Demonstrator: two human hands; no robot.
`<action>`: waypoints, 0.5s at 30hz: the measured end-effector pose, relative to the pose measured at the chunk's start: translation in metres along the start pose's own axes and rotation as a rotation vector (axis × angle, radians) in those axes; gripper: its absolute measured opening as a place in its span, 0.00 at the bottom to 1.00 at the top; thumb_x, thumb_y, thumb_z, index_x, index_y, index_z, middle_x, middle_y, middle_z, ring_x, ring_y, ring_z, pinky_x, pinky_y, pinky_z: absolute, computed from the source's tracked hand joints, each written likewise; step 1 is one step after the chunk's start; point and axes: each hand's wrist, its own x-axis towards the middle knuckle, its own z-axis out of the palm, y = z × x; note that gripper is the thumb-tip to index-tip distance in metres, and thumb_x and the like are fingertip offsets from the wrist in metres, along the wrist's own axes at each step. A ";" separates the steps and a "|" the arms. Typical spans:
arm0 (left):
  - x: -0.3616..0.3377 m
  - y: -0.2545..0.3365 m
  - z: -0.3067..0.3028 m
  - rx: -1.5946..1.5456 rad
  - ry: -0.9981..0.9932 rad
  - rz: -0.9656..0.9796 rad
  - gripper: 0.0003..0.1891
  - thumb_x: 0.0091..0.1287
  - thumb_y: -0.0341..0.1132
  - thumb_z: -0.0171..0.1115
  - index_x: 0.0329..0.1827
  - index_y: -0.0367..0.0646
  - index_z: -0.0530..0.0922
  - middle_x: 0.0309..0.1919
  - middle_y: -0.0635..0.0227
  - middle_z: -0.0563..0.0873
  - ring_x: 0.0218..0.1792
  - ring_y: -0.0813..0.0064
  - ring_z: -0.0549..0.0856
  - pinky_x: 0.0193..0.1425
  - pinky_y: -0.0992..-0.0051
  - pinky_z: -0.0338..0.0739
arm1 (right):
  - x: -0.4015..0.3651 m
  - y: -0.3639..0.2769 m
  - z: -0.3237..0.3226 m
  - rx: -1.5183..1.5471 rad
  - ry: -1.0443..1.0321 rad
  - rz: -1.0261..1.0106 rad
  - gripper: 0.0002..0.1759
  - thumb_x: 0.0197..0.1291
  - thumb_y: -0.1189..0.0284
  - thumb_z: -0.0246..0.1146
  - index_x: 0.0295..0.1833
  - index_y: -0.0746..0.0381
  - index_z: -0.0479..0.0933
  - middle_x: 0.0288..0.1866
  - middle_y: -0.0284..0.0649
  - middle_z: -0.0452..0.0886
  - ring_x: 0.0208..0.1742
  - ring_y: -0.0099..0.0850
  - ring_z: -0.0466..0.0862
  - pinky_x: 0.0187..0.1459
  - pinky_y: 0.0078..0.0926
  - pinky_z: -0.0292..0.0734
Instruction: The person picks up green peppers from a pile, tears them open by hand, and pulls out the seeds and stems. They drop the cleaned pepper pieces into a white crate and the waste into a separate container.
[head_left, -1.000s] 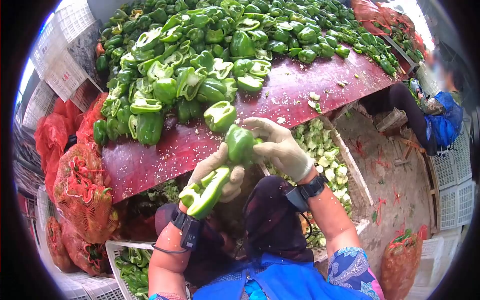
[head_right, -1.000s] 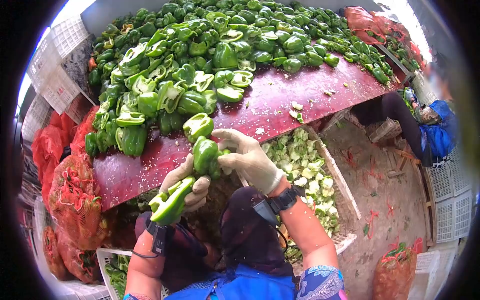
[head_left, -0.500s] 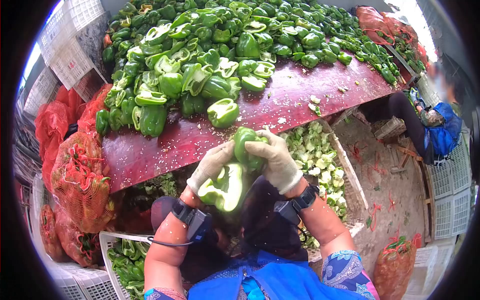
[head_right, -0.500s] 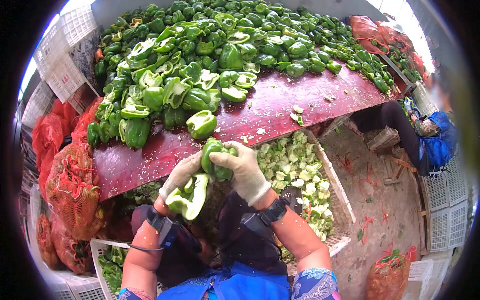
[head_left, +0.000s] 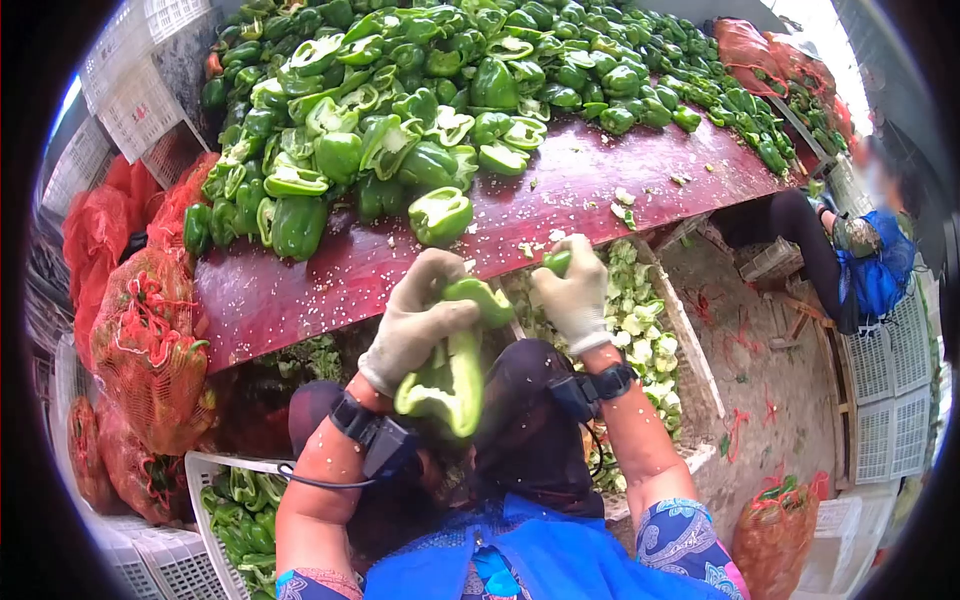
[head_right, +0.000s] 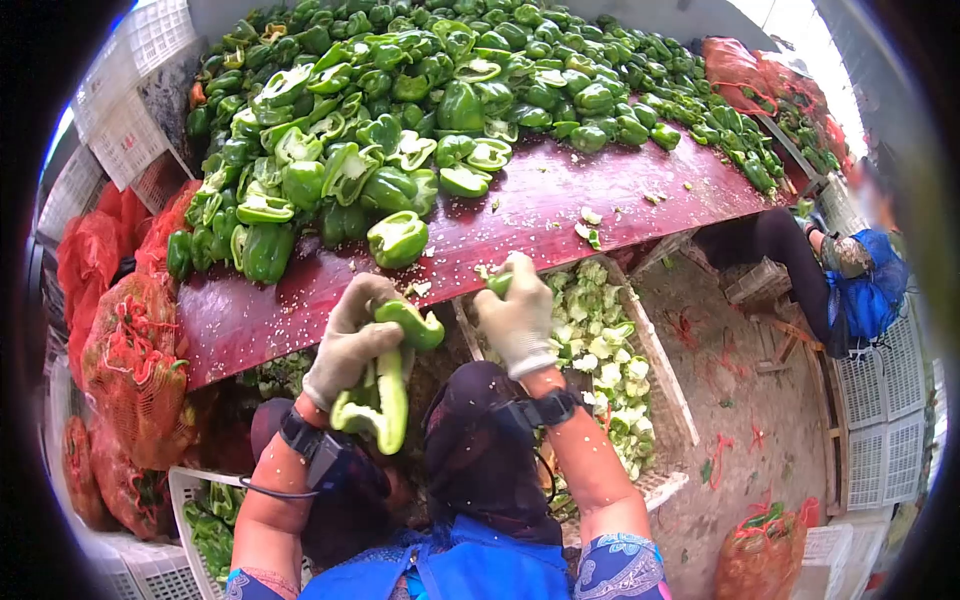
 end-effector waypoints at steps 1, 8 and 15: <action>0.000 0.004 -0.007 -0.159 -0.090 -0.011 0.17 0.66 0.26 0.71 0.54 0.43 0.75 0.46 0.64 0.86 0.38 0.76 0.87 0.39 0.73 0.83 | 0.005 0.005 -0.008 0.105 -0.069 0.014 0.13 0.48 0.79 0.70 0.40 0.62 0.76 0.31 0.37 0.84 0.32 0.28 0.85 0.37 0.29 0.82; -0.001 0.016 -0.018 0.322 -0.187 0.270 0.12 0.56 0.15 0.70 0.32 0.43 0.80 0.53 0.63 0.82 0.50 0.72 0.83 0.52 0.74 0.82 | -0.002 -0.014 -0.054 0.810 -0.302 0.245 0.11 0.47 0.85 0.65 0.38 0.65 0.78 0.45 0.37 0.85 0.40 0.19 0.82 0.42 0.22 0.79; -0.001 0.023 -0.013 0.728 -0.285 0.354 0.12 0.52 0.13 0.67 0.29 0.43 0.79 0.47 0.65 0.81 0.46 0.75 0.81 0.51 0.76 0.75 | -0.018 -0.048 -0.063 0.763 -0.400 0.272 0.14 0.61 0.80 0.66 0.52 0.64 0.81 0.41 0.34 0.84 0.33 0.13 0.79 0.25 0.16 0.72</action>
